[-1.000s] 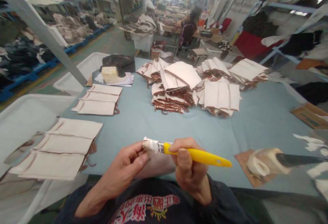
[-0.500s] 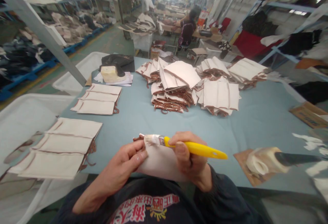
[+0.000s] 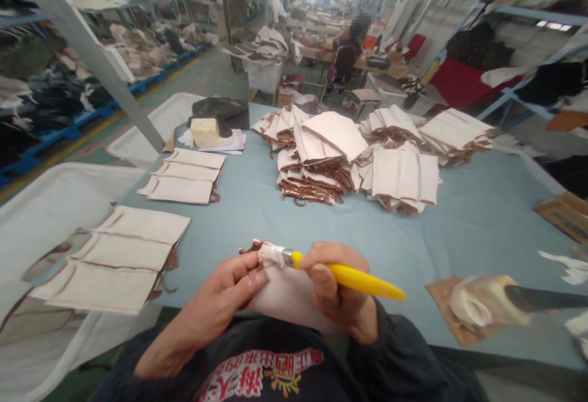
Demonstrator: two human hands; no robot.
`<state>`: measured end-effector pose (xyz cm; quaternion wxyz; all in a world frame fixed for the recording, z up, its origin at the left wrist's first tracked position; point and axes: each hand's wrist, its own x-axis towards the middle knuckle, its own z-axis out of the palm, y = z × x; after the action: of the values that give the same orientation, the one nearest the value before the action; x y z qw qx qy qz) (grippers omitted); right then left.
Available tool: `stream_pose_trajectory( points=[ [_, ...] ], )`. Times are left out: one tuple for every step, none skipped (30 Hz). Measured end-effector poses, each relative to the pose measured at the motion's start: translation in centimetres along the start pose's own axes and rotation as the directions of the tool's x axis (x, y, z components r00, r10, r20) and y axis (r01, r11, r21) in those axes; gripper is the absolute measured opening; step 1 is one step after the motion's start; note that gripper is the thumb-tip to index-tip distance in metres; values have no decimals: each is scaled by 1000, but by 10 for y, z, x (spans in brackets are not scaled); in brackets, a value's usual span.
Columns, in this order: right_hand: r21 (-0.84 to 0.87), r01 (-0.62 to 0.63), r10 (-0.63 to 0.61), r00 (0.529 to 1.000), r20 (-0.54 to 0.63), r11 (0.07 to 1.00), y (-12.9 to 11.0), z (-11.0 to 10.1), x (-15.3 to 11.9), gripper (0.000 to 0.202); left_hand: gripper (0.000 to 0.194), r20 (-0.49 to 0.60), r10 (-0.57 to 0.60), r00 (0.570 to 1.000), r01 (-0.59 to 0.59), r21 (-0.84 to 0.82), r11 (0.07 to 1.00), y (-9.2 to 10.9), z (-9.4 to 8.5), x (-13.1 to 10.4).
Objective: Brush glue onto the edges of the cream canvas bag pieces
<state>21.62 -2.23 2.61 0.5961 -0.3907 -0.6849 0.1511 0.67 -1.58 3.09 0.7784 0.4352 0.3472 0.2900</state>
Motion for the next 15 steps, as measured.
stream_pose_trajectory(
  points=[
    [11, 7, -7, 1000, -22, 1000, 2, 1, 1, 30, 44, 1, -1, 1000, 1, -4, 1000, 0, 0, 0],
    [19, 2, -1, 999, -48, 1000, 4, 2, 3, 28, 43, 7, 0, 1000, 0, -8, 1000, 0, 0, -1],
    [23, -16, 18, 997, -68, 1000, 5, 3, 4, 26, 43, 16, 2, 1000, -1, -11, 1000, 0, -1, -1],
    [36, -35, 38, 995, -88, 999, 6, 3, 5, 25, 41, 24, 3, 1000, -3, -12, 1000, -1, -2, -2],
    [62, -48, 54, 993, -106, 997, 6, 2, 5, 24, 40, 27, 7, 1000, -6, -13, 1000, -2, -4, -3],
    [97, -58, 70, 989, -126, 994, 6, 2, 6, 23, 38, 24, 13, 1000, -13, -12, 1000, -3, -7, -4],
    [134, -67, 88, 984, -152, 989, 4, 1, 7, 23, 37, 13, 23, 1000, -23, -5, 1000, -4, -10, -5],
    [167, -77, 106, 979, -174, 983, 2, 0, 8, 24, 35, -6, 36, 999, -36, 11, 999, -5, -13, -6],
    [189, -88, 124, 974, -191, 978, 0, -2, 8, 27, 34, -30, 53, 998, -52, 41, 998, -5, -16, -8],
    [198, -104, 144, 969, -199, 975, -3, -3, 9, 29, 32, -60, 79, 995, -74, 92, 993, -5, -18, -10],
    [193, -125, 164, 966, -201, 973, -5, -6, 9, 31, 31, -89, 109, 990, -93, 165, 982, -5, -19, -11],
    [177, -155, 190, 962, -197, 972, -6, -10, 8, 32, 29, -115, 136, 984, -105, 248, 963, -5, -20, -13],
    [158, -194, 223, 955, -194, 968, -5, -14, 7, 32, 26, -138, 161, 977, -107, 332, 937, -6, -20, -14],
    [128, -226, 247, 951, -185, 966, -3, -20, 5, 31, 23, -157, 171, 973, -94, 404, 910, -6, -21, -15],
    [90, -274, 285, 945, -158, 958, 2, -26, 1, 32, 19, -178, 172, 969, -76, 447, 891, -8, -21, -16]
  ],
)
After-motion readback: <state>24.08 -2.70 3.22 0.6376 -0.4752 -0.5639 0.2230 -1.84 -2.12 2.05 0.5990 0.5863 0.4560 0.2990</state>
